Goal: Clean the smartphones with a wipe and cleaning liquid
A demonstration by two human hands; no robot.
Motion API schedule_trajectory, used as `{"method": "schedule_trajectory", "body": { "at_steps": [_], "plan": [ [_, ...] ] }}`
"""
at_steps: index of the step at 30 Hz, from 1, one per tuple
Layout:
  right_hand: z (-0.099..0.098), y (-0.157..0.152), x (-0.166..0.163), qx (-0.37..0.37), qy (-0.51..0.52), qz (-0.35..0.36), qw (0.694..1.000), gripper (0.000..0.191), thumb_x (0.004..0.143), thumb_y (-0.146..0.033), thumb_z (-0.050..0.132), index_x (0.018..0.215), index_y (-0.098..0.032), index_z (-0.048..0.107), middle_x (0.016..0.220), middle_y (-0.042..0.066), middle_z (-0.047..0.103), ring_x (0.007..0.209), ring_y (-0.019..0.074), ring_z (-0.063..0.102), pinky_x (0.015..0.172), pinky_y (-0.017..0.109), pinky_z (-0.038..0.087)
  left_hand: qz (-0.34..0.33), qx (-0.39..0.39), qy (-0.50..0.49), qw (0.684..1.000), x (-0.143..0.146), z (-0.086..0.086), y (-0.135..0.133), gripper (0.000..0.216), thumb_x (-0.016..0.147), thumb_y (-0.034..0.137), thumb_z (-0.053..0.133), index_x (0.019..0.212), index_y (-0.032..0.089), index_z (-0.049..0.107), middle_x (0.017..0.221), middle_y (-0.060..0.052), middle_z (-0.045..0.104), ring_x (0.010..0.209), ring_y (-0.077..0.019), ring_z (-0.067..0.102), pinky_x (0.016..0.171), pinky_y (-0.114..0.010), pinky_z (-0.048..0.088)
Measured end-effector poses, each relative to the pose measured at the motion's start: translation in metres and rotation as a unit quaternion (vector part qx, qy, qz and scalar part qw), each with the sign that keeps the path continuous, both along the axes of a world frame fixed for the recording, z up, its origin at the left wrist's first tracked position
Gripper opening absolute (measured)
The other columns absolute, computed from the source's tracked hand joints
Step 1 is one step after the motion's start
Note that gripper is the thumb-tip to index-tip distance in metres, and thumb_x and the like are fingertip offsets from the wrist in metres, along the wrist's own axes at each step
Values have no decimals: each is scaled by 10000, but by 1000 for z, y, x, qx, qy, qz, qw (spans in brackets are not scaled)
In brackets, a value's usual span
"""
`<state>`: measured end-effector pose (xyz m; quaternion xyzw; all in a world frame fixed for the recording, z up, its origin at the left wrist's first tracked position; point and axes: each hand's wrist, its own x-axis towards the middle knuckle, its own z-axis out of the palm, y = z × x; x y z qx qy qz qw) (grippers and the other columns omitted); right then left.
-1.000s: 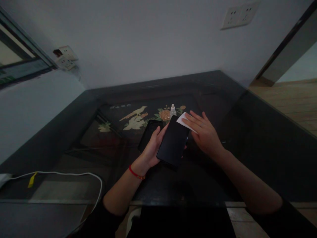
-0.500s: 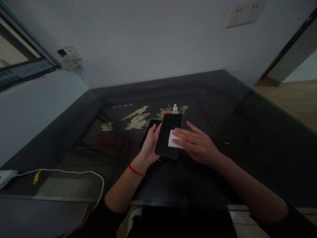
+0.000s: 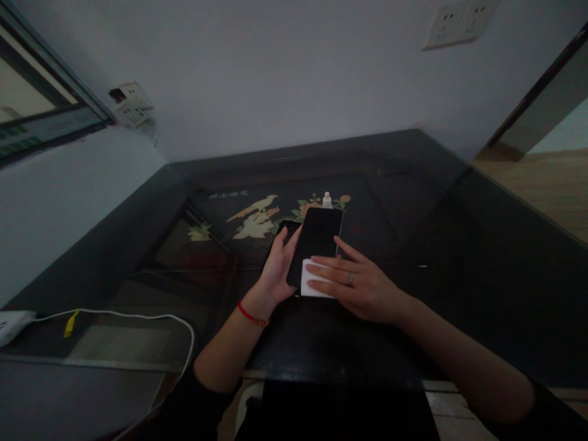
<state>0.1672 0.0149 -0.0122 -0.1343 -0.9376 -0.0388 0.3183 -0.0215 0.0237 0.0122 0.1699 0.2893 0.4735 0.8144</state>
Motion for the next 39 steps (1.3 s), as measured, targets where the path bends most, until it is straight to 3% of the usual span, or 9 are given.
{"method": "schedule_trajectory", "body": {
  "at_steps": [5, 11, 13, 16, 20, 25, 28, 33, 39],
  "plan": [
    [0, -1, 0, -6, 9, 20, 1000, 374, 899, -92, 440, 1231, -203, 570, 1297, 59, 622, 1296, 186, 489, 1152, 565, 239, 14, -7, -5, 1000, -2, 1, 3, 561, 972, 441, 205, 1457, 192, 338, 1194, -123, 644, 1025, -262, 644, 947, -443, 460],
    [0, 25, 23, -68, 107, -206, 970, 583, 832, 6, 394, 1343, -257, 493, 1416, 65, 513, 1421, 233, 286, 1109, 599, 305, -73, 10, -35, 997, -5, -1, 0, 575, 960, 520, 175, 1476, 283, 266, 1180, -135, 639, 970, -304, 665, 836, -511, 491],
    [-1, 29, 26, -82, 118, -238, 961, 609, 821, 19, 378, 1356, -254, 479, 1440, 63, 485, 1426, 229, 276, 1104, 587, 324, -101, 15, -38, 994, -4, -1, -1, 569, 956, 527, 170, 1474, 307, 258, 1165, -140, 642, 949, -326, 670, 782, -530, 501],
    [-2, 27, 24, -77, 106, -207, 970, 554, 833, -1, 398, 1313, -252, 515, 1430, 64, 498, 1405, 223, 327, 1113, 584, 310, -100, 6, -35, 994, -3, 1, -2, 554, 959, 497, 185, 1466, 292, 274, 1155, -138, 643, 974, -327, 662, 801, -542, 498],
    [2, 15, 17, -38, 60, -79, 994, 448, 863, -64, 435, 1265, -230, 542, 1341, 77, 586, 1324, 215, 456, 1117, 589, 295, -41, -10, -28, 999, -1, 1, 1, 538, 966, 432, 190, 1436, 222, 346, 1174, -130, 640, 1034, -287, 641, 913, -500, 469],
    [8, -1, 8, -1, 32, 37, 999, 361, 913, -182, 401, 1230, -162, 573, 1293, 107, 619, 1292, 219, 492, 1105, 529, 356, -2, -8, -41, 999, -3, -3, 6, 538, 962, 393, 203, 1414, 167, 389, 1172, -129, 647, 1020, -260, 644, 937, -434, 465],
    [7, -1, 8, 4, 53, 18, 998, 366, 896, -157, 417, 1221, -141, 585, 1291, 125, 618, 1321, 241, 457, 1098, 529, 367, 1, -12, -44, 999, -5, -4, 6, 532, 961, 384, 205, 1405, 164, 399, 1144, -127, 660, 995, -256, 653, 921, -430, 474],
    [1, 11, 14, -39, 107, -138, 984, 499, 860, -55, 425, 1319, -223, 528, 1377, 90, 551, 1371, 238, 389, 1109, 550, 344, -25, -5, -42, 999, -6, -3, 4, 518, 960, 406, 231, 1404, 195, 395, 1082, -116, 682, 933, -255, 670, 878, -457, 489],
    [3, 5, 11, -19, 91, -42, 995, 449, 874, -128, 434, 1308, -181, 537, 1331, 115, 589, 1312, 238, 469, 1082, 536, 389, 10, -27, -40, 999, -5, -3, 4, 540, 948, 404, 257, 1417, 164, 371, 1140, -134, 660, 993, -273, 652, 902, -446, 478]
  ]
}}
